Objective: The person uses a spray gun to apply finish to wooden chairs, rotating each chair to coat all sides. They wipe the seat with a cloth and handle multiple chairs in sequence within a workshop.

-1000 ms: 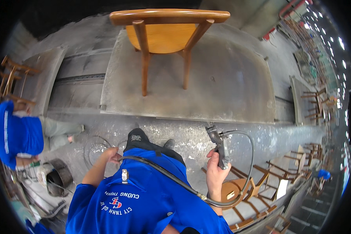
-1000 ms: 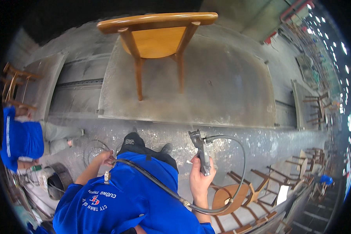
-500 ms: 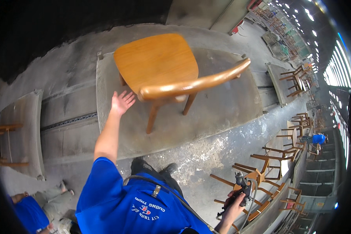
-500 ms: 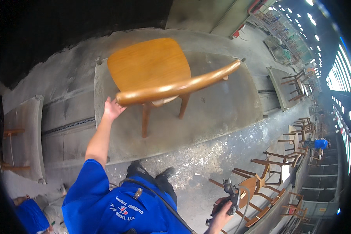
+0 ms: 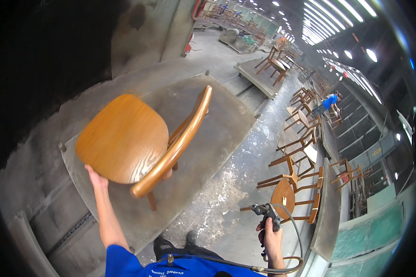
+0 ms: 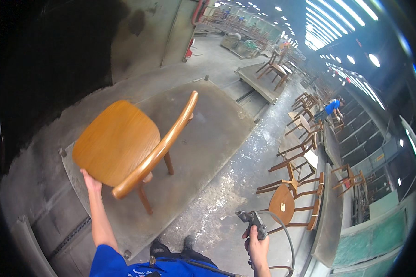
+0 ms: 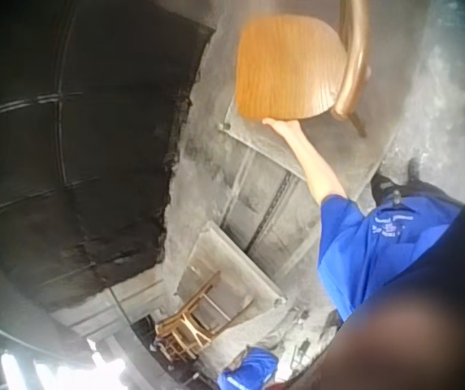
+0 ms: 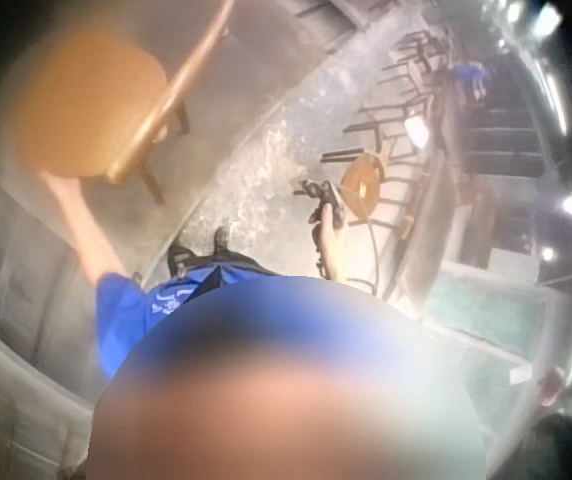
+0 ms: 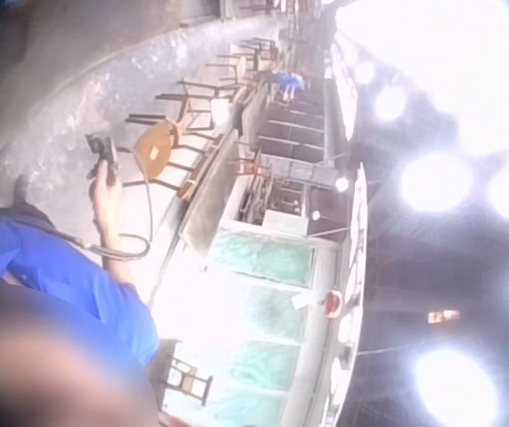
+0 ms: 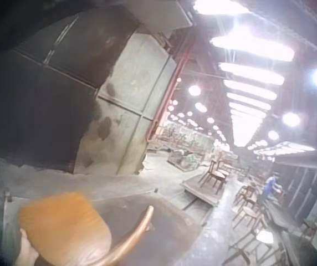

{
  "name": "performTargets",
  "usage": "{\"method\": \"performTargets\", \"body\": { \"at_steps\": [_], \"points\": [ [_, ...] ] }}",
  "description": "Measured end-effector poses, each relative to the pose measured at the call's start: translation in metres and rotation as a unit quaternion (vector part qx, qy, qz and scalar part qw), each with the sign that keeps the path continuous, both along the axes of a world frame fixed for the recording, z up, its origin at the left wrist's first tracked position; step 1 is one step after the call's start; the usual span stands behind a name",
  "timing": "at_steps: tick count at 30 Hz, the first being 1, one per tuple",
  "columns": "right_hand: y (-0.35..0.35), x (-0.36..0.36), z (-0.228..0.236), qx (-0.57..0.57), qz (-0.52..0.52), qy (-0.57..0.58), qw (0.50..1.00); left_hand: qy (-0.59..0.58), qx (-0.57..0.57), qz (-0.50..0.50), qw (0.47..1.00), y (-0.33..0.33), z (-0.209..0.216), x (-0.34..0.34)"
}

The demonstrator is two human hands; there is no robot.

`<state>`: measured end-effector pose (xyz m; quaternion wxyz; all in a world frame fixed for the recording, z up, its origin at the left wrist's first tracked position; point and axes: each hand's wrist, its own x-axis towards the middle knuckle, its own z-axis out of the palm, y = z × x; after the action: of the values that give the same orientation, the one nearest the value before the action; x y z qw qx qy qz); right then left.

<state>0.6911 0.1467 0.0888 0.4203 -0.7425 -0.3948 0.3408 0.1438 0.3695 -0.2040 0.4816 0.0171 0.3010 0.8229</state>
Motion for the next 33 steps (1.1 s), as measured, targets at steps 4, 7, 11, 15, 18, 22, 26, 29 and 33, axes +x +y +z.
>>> {"method": "performTargets", "body": {
  "at_steps": [4,7,11,15,18,22,26,29,33],
  "points": [
    [0.011,0.010,-0.007,-0.003,0.041,0.003,0.999,0.021,0.030,0.037,0.999,-0.069,-0.023,0.015],
    [0.016,0.033,-0.015,-0.015,0.061,0.028,0.998,0.023,0.007,0.104,0.994,-0.142,-0.014,0.029],
    [0.024,0.073,-0.036,-0.028,0.065,0.074,0.995,-0.110,-0.048,0.201,0.972,-0.202,0.056,0.085],
    [0.010,0.111,-0.048,-0.025,0.038,0.107,0.993,-0.059,-0.073,0.235,0.967,-0.221,0.104,0.166],
    [0.003,0.130,-0.050,-0.006,0.016,0.124,0.992,-0.062,-0.111,0.245,0.961,-0.204,0.094,0.181],
    [-0.007,0.140,-0.046,0.047,0.003,0.164,0.985,-0.042,-0.070,0.136,0.987,-0.144,0.049,0.224],
    [-0.018,0.152,-0.038,0.107,-0.003,0.210,0.972,0.098,-0.270,-0.288,0.914,-0.109,0.061,0.276],
    [-0.028,0.161,-0.035,0.137,-0.020,0.207,0.968,0.635,-0.204,-0.311,0.677,-0.116,0.091,0.291],
    [-0.049,0.171,-0.040,0.149,-0.052,0.226,0.961,0.916,-0.214,-0.199,0.276,-0.123,0.098,0.265]
  ]
}}
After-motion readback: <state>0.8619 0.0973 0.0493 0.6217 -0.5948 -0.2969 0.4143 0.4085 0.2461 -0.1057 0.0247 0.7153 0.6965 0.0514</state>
